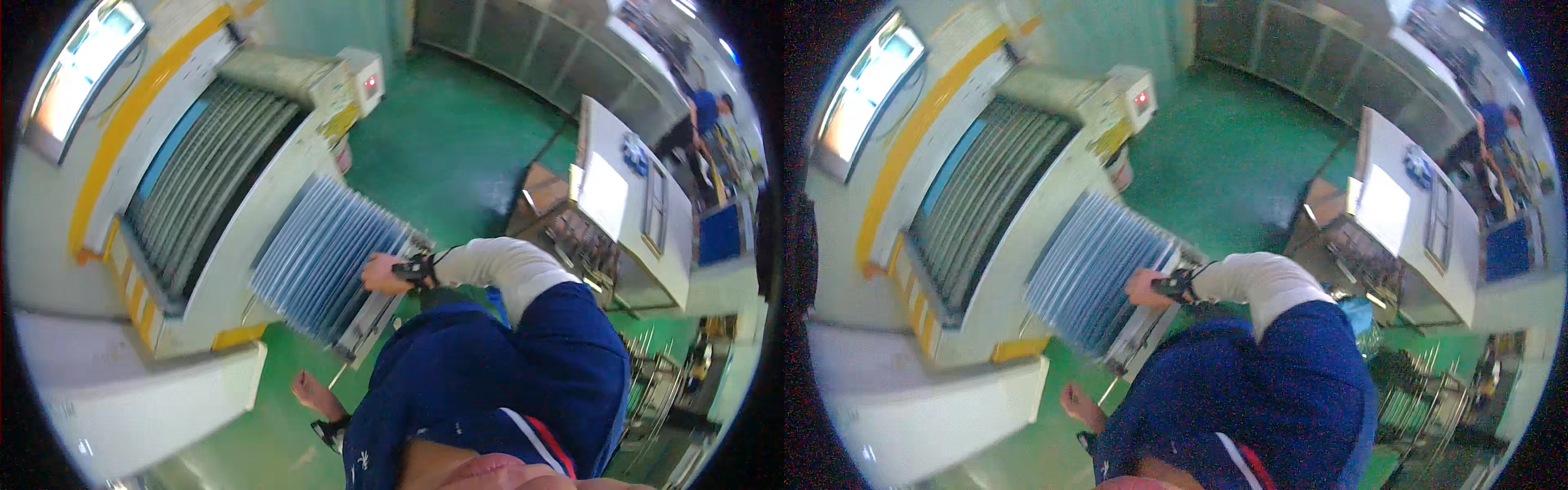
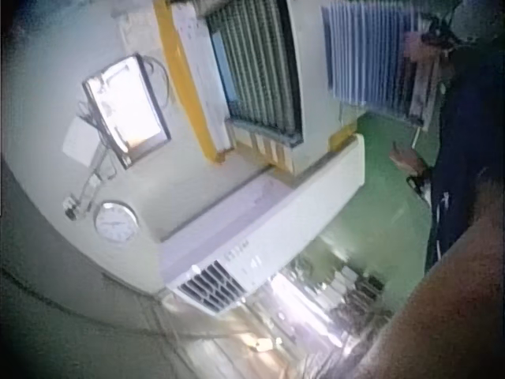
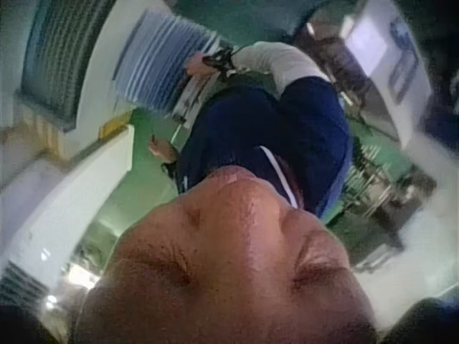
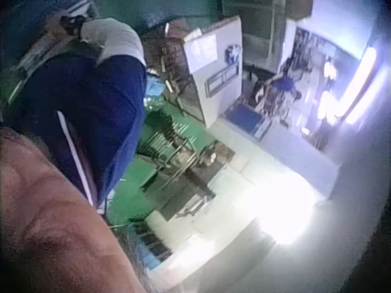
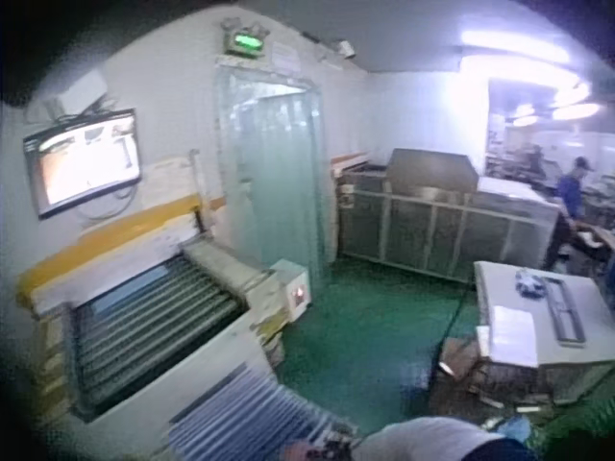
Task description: Feeding large sheets of material into a processing machine and organizing them on a rack.
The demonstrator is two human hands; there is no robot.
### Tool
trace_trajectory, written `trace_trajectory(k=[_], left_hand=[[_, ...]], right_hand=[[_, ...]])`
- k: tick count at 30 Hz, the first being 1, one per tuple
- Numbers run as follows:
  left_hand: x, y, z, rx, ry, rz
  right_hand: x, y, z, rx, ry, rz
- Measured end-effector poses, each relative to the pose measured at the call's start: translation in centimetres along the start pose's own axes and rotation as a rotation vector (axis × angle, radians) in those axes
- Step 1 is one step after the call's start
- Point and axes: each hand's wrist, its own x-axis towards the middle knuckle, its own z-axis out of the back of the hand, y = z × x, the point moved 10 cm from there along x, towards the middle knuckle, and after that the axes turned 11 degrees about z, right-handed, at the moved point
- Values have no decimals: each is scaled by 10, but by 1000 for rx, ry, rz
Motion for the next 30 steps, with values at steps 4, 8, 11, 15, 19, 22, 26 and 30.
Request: trace_trajectory(k=[4,8,11,15,19,22,26,30], left_hand=[[10,26,-5,210,67,-35],[-21,1,-8,-36,42,42],[-23,0,-23,-99,65,57],[-29,-3,-24,-42,78,60],[-35,-4,-19,-54,57,5],[-41,-3,-22,-68,55,-3],[-52,-9,-23,-94,65,-27],[-58,0,-25,-129,86,11]], right_hand=[[9,-40,-110,-293,806,-159],[1,17,29,17,77,23],[0,15,26,15,-57,-27],[0,9,15,17,-98,-56],[4,14,12,94,-104,-29],[0,15,11,93,-152,-27],[-4,18,16,92,-253,-57],[0,13,1,125,-116,-17]])
